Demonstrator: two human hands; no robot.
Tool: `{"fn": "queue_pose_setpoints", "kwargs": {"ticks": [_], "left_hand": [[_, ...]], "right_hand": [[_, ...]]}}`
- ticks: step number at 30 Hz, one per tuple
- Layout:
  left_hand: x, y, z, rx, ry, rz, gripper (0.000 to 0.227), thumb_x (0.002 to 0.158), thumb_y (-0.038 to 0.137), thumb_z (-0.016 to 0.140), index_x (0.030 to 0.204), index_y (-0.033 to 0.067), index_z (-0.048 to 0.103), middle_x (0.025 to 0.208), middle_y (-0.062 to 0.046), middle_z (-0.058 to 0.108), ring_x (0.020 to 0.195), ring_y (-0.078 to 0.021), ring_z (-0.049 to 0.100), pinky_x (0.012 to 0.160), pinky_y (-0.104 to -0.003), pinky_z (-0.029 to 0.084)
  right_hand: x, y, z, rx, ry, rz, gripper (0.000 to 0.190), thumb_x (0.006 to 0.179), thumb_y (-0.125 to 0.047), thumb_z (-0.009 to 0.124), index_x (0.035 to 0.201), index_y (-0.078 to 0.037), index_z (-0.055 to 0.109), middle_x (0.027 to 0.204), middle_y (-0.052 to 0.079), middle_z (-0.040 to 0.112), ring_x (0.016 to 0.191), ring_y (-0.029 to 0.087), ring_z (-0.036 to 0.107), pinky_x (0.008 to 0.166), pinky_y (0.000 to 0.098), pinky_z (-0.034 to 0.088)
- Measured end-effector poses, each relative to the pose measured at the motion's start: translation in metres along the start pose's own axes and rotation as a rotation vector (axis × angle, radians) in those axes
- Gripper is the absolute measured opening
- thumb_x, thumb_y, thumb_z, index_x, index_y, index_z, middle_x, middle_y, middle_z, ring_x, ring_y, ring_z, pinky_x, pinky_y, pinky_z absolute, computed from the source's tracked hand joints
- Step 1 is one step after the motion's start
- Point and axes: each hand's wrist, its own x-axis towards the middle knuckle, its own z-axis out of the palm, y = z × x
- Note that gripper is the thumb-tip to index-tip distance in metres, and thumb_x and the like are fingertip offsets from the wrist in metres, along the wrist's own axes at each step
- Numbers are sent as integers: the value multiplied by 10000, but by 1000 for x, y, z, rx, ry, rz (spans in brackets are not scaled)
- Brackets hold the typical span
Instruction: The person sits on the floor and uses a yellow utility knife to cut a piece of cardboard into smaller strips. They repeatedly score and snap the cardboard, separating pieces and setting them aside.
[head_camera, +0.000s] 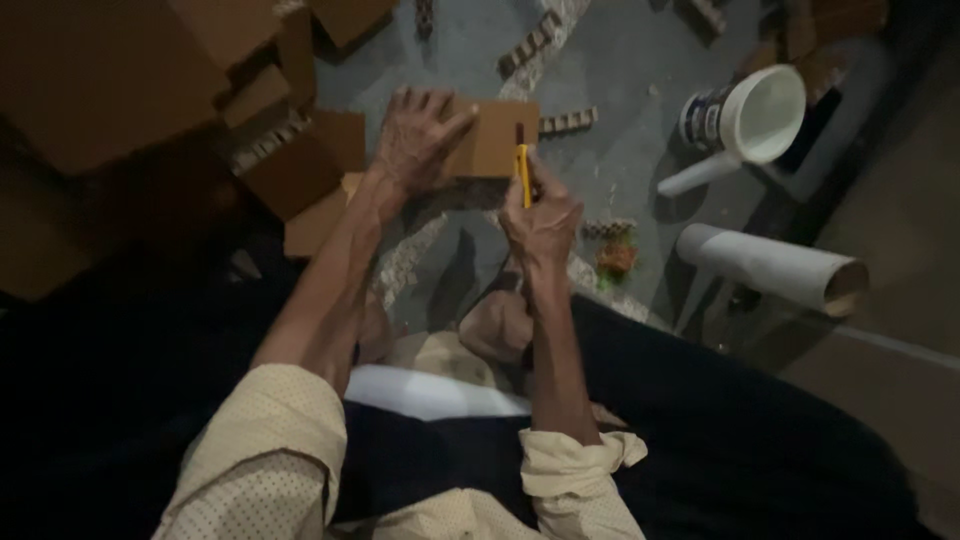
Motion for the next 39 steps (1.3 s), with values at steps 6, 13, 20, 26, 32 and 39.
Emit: {"fn": "queue_pose_setpoints", "kwargs": {"ticks": [6, 13, 20, 26, 32, 39], "left_hand": [[10, -1, -18, -137, -148, -56, 1020, 488, 470, 953, 1422, 228, 621, 1373, -160, 514, 1243, -340, 468, 1074, -509, 320], [11, -2, -23, -135, -190, -55, 1082, 462, 528, 963, 1431, 216, 595, 1391, -162, 504, 1248, -352, 467, 1078, -518, 311], [11, -3, -15, -151, -205, -57, 1105, 438, 547, 970, 1421, 216, 588, 1387, -171, 497, 1265, -343, 475, 1071, -520, 319], [12, -1, -10, -153, -196, -75, 1117, 426, 560, 972, 1423, 242, 581, 1396, -165, 498, 1266, -337, 476, 1083, -512, 318], [9, -1, -11, -122, -228, -78, 1115, 434, 540, 971, 1432, 252, 566, 1392, -151, 489, 1263, -330, 467, 1084, -503, 311], [11, 0, -9, -113, -228, -102, 1107, 431, 497, 958, 1437, 270, 556, 1375, -136, 492, 1242, -320, 467, 1071, -488, 312]], "right_hand": [[38, -5, 40, 90, 45, -143, 433, 932, -134, 650, 1357, -50, 663, 928, 194, 772, 760, 220, 746, 639, 347, 581], [44, 17, 58, 25, 48, -160, 432, 908, -131, 666, 1332, -48, 685, 832, 259, 718, 666, 233, 721, 607, 375, 550], [44, 17, 62, -30, 8, -152, 451, 910, -104, 635, 1353, -34, 677, 701, 186, 676, 558, 195, 641, 521, 367, 508], [48, 30, 70, -87, 43, -241, 442, 922, -97, 621, 1354, -23, 678, 677, 123, 670, 513, 138, 578, 467, 320, 472], [52, 34, 76, -99, -24, -185, 427, 941, -128, 576, 1345, -18, 659, 657, 54, 685, 411, 93, 534, 351, 249, 494], [66, 30, 72, -3, -106, -61, 363, 1035, -232, 493, 1201, -49, 759, 581, 28, 635, 420, 99, 563, 359, 281, 455]]}}
